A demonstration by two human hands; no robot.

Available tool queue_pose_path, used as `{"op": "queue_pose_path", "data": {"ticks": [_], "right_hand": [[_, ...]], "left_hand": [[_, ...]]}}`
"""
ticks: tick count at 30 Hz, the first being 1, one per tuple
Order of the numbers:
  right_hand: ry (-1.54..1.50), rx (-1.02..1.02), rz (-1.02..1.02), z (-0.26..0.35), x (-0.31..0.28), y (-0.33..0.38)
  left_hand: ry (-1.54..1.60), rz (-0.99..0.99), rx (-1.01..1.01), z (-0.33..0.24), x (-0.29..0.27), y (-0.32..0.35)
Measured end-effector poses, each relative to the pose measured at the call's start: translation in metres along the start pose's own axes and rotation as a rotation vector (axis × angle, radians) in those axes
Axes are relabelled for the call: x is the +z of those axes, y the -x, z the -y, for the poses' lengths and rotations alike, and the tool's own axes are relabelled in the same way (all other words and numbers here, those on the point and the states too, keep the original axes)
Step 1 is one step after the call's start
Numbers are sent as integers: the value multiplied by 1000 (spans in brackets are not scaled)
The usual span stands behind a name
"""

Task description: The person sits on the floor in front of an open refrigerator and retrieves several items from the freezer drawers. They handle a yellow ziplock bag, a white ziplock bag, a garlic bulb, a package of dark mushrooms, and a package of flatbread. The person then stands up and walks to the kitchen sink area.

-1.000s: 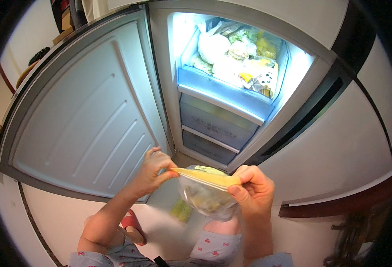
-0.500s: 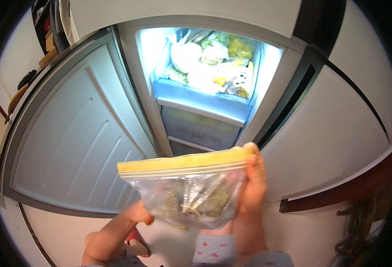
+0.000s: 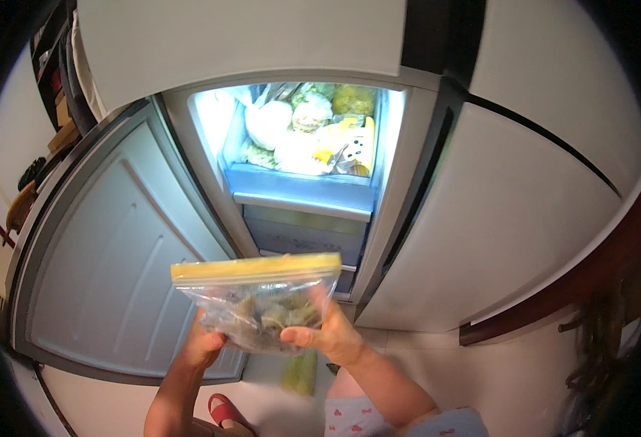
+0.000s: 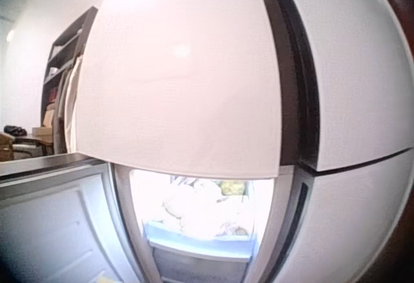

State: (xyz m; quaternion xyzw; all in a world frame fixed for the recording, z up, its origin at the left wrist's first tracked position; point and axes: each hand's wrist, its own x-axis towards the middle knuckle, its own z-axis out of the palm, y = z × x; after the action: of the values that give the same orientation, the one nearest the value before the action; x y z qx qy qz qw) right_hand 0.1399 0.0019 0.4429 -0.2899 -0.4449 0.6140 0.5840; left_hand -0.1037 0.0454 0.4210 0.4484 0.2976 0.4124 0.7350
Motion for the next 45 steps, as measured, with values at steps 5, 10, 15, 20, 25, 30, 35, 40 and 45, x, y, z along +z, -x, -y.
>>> {"op": "queue_pose_path", "data": {"ticks": [5, 10, 15, 20, 25, 30, 35, 40, 45], "right_hand": [[65, 115, 90, 2, -1, 14], [192, -28, 101, 17, 5, 15], [230, 3, 139, 34, 5, 5], [313, 129, 382, 65, 13, -25], [170, -166, 252, 86, 13, -100], [1250, -590, -742, 133, -50, -248], [1827, -483, -983, 182, -123, -314], [2032, -394, -841, 180, -159, -363], [2108, -410, -752, 164, -169, -367]], "left_hand": [[-267, 68, -20, -24, -10, -3], [-272, 17, -2, -42, 14, -9], [-159, -2, 5, -36, 14, -11], [93, 114, 62, -50, 28, -2], [245, -95, 37, -38, 18, 22], [198, -199, -22, -24, 7, 25], [223, -82, 27, -16, 6, 29], [110, -110, 24, -23, 0, 40], [132, -128, -32, -16, -5, 54]]}}
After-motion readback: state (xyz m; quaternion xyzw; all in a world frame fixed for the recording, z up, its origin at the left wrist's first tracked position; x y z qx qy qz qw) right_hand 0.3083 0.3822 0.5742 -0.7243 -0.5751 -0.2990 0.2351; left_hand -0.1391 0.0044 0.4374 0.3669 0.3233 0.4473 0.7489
